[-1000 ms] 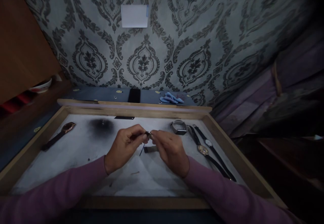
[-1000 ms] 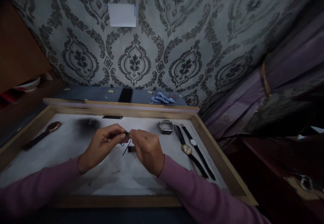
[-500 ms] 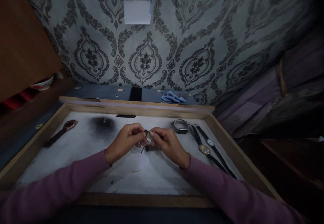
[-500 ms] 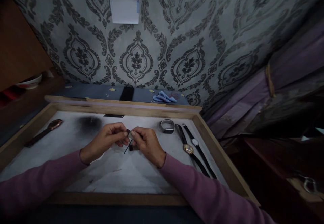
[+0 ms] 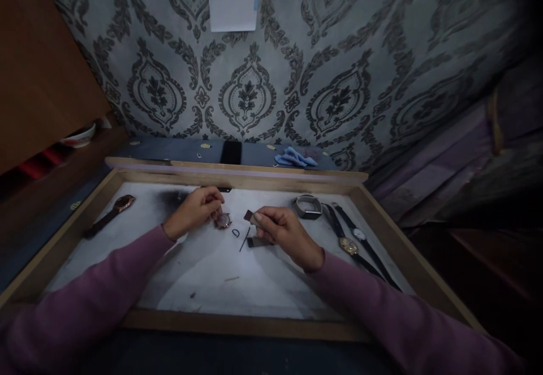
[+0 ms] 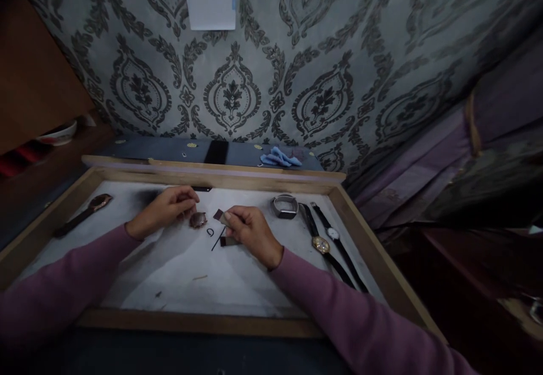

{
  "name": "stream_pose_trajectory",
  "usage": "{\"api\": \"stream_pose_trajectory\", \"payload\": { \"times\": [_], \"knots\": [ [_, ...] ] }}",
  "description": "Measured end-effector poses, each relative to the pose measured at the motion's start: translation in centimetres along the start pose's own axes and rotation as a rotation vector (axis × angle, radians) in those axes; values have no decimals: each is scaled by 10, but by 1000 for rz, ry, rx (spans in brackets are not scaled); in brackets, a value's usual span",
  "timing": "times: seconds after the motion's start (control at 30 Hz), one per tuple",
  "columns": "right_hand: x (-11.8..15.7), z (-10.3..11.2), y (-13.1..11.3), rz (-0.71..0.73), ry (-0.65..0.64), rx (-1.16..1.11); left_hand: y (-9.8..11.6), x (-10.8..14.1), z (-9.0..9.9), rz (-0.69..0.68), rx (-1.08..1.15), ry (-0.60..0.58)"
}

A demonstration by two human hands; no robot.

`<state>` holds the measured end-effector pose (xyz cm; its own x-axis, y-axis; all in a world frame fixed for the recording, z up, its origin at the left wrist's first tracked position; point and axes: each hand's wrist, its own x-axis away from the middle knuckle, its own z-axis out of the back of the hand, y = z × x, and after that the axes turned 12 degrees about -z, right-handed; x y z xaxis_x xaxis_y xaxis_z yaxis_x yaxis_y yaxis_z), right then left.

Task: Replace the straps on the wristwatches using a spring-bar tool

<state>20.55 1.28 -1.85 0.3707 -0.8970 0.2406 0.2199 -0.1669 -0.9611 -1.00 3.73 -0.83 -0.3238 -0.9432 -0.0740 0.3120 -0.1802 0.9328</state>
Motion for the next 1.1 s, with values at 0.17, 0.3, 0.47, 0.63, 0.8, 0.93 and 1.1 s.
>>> {"api": "stream_pose_trajectory", "payload": {
  "times": [0.17,0.3,0.47,0.63,0.8,0.93,1.1],
  "knots": [
    [-4,0,3,-77,-1,-77,-13,2,1,-130,-379,-122],
    [-3,0,1,-99,10,-112,-10,7,-2,-168,-612,-175],
    [-1,-1,0,-76,3,-117,-8,9,-2,-163,-673,-227],
    [1,-2,-1,-55,2,-114,-3,9,-6,-130,-697,-245],
    [5,-2,-3,20,8,-53,-3,10,-9,-75,-683,-282],
    [9,-1,-5,104,67,19,-7,15,-13,-156,-659,-284],
    [15,2,-8,196,124,117,6,16,-11,-166,-416,-319]
  ]
}}
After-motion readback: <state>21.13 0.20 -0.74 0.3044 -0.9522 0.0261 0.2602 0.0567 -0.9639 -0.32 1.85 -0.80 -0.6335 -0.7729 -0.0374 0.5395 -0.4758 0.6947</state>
